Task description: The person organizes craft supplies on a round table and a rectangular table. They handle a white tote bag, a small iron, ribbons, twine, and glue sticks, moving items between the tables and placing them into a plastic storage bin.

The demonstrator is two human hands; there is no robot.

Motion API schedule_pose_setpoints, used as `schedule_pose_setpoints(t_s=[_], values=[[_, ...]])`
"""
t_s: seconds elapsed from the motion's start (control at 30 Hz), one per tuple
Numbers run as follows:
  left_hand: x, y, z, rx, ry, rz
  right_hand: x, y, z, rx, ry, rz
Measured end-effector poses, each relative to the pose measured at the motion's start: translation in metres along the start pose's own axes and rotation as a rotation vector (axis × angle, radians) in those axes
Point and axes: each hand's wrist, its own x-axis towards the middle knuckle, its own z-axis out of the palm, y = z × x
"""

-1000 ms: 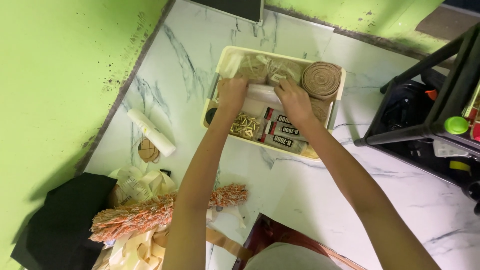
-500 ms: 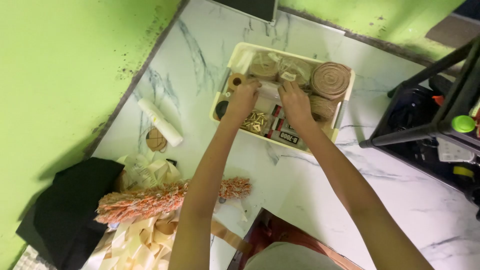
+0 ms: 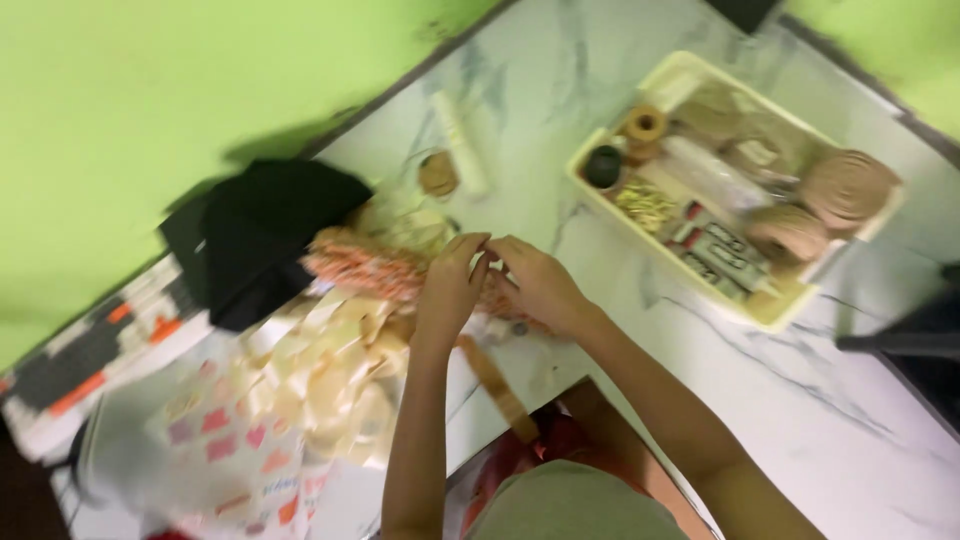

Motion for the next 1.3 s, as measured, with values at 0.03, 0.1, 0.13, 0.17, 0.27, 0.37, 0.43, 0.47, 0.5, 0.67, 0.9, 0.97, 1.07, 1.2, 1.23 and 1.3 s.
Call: schedule_pose_setpoints(t_s=[0.03,0.1,0.13,0.17,0.27,0.37,0.43,0.47,0.5,0.67,0.9,0.97,1.07,1.2,1.23,1.3], values=[[-0.018,-0.007,-0.016,0.019,0.030,-0.026,0.002,-0.006,0.020,0.017,-0.029,-0.029],[-0.052,-0.020,-0.048,0.132,0.131,-0.089,0.010,-0.020,0.059,-0.053,-0.141,-0.105],[-0.068,-0.026,-0.060,0.149,0.160,-0.112,0.014,-0.030,0.075,-0.040,-0.165,-0.135],[-0.084,-0.031,-0.072,0.162,0.239,-0.199,0.017,-0.040,0.090,-0.163,-0.155,-0.179],[-0.132,-0.065,-0.090,0.278,0.395,-0.312,0.033,-0.038,0.140,-0.441,-0.136,-0.214],[-0.162,-0.070,-0.108,0.506,0.430,-0.391,0.036,-0.011,0.181,-0.653,-0.108,-0.158],[-0.169,-0.071,-0.117,0.641,0.412,-0.450,0.043,0.004,0.190,-0.697,-0.091,-0.135],[-0.175,-0.074,-0.118,0.669,0.357,-0.529,0.046,0.009,0.187,-0.641,-0.091,-0.117],[-0.180,-0.077,-0.117,0.695,0.302,-0.610,0.048,0.014,0.185,-0.585,-0.091,-0.099],[-0.213,-0.123,-0.105,0.583,0.202,-0.726,0.059,-0.007,0.139,-0.549,0.054,-0.093],[-0.233,-0.154,-0.120,0.343,0.437,-0.569,0.059,0.028,0.142,-0.618,-0.055,0.099],[-0.235,-0.144,-0.133,0.317,0.475,-0.520,0.060,0.015,0.149,-0.677,0.038,0.023],[-0.244,-0.137,-0.146,0.283,0.559,-0.498,0.060,-0.029,0.158,-0.707,0.147,-0.139],[-0.264,-0.145,-0.166,0.331,0.653,-0.586,0.064,-0.062,0.206,-0.269,0.058,-0.528],[-0.267,-0.141,-0.172,0.330,0.654,-0.586,0.072,-0.064,0.220,-0.270,0.057,-0.529],[-0.273,-0.132,-0.182,0.336,0.422,-0.615,0.088,-0.067,0.247,-0.279,-0.033,-0.617]])
